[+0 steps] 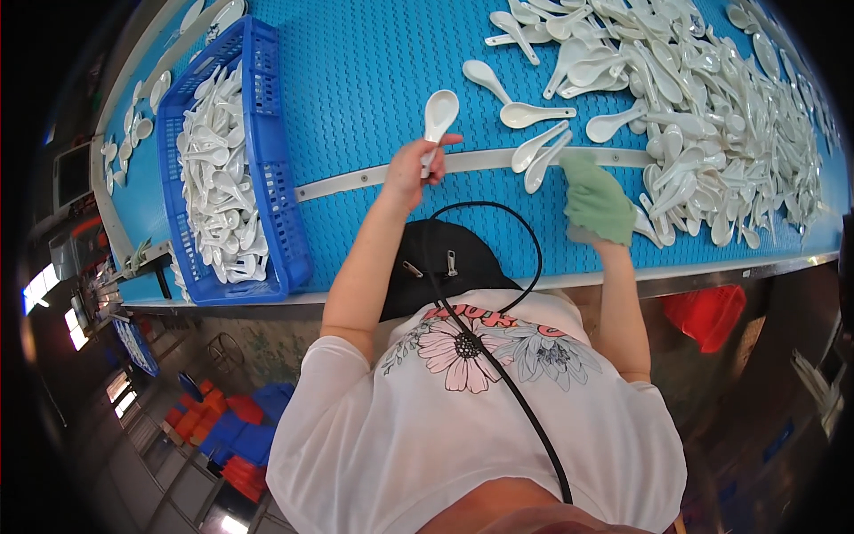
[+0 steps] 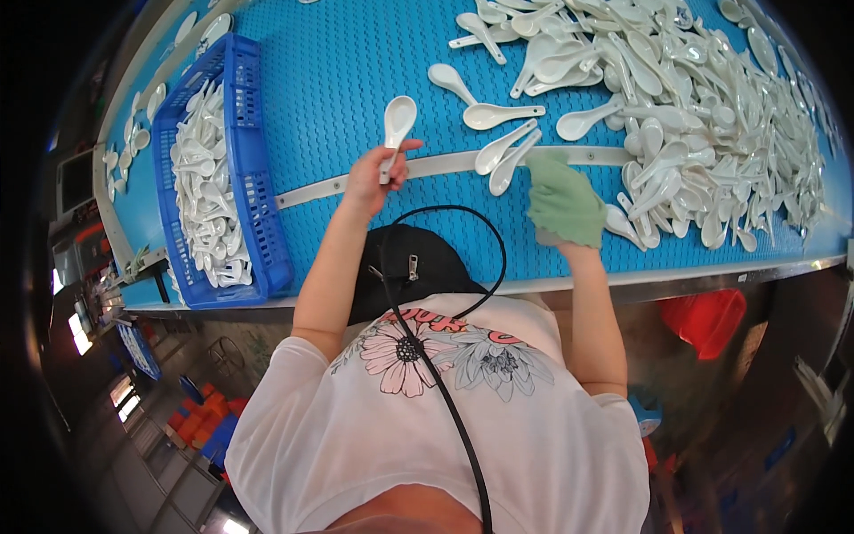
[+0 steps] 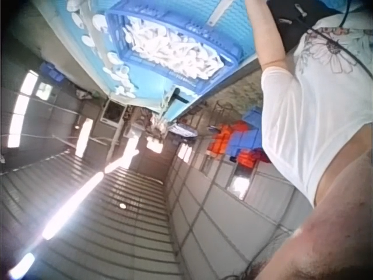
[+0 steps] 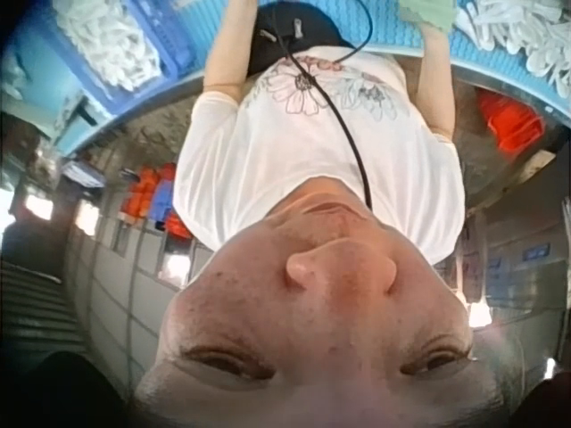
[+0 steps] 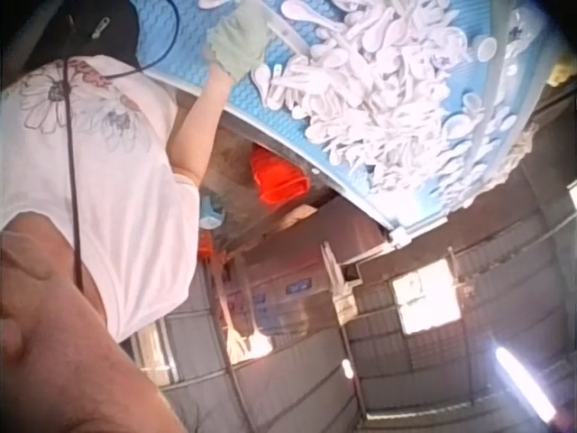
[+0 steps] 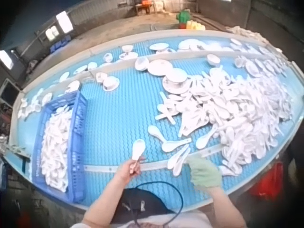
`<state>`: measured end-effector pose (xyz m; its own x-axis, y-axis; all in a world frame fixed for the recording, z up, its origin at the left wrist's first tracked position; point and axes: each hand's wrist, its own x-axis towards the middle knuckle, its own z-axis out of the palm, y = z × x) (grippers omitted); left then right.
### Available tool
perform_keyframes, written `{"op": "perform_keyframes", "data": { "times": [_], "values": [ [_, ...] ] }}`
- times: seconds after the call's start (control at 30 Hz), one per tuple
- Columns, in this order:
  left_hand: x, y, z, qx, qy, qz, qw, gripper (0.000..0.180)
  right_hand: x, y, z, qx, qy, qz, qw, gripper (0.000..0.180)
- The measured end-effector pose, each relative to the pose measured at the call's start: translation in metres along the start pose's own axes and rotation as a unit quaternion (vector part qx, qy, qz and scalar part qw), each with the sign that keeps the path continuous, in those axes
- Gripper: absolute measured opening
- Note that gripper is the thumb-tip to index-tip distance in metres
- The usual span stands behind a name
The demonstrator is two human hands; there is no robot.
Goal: The person picks up white ceramic spoons one at a time from a conveyor belt, wipes each spoon with a green cloth, and stacks the wiped spoons together before placing them into a blue crate.
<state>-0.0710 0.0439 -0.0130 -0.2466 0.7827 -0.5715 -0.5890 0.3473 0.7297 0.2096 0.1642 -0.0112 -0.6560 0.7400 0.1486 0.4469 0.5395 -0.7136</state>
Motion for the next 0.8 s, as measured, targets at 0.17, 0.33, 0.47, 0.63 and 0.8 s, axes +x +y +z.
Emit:
{"op": "perform_keyframes", "data": {
  "times": [0.17, 0.33, 0.47, 0.63, 0.8],
  "values": [
    [-0.008, 0.006, -0.011, 0.292, 0.127, 0.072, 0.945, 0.025, -0.049, 0.015, -0.040, -0.045, -0.105, 0.063, 0.991, 0.021],
    [-0.025, 0.030, -0.015, 0.389, 0.168, 0.138, 0.895, 0.029, -0.036, -0.013, -0.080, -0.086, -0.283, 0.093, 0.951, 0.024],
    [-0.024, 0.039, -0.019, 0.291, 0.131, 0.145, 0.936, 0.022, -0.053, -0.001, -0.074, 0.663, -0.054, 0.372, 0.648, 0.026],
    [-0.002, 0.042, -0.015, 0.400, 0.153, 0.269, 0.863, 0.024, -0.050, -0.002, -0.048, 0.045, -0.108, 0.100, 0.988, 0.026],
    [0.052, 0.041, 0.034, 0.524, 0.127, 0.260, 0.801, 0.023, 0.008, -0.004, -0.004, -0.175, 0.030, -0.146, 0.973, 0.027]
  ]
}}
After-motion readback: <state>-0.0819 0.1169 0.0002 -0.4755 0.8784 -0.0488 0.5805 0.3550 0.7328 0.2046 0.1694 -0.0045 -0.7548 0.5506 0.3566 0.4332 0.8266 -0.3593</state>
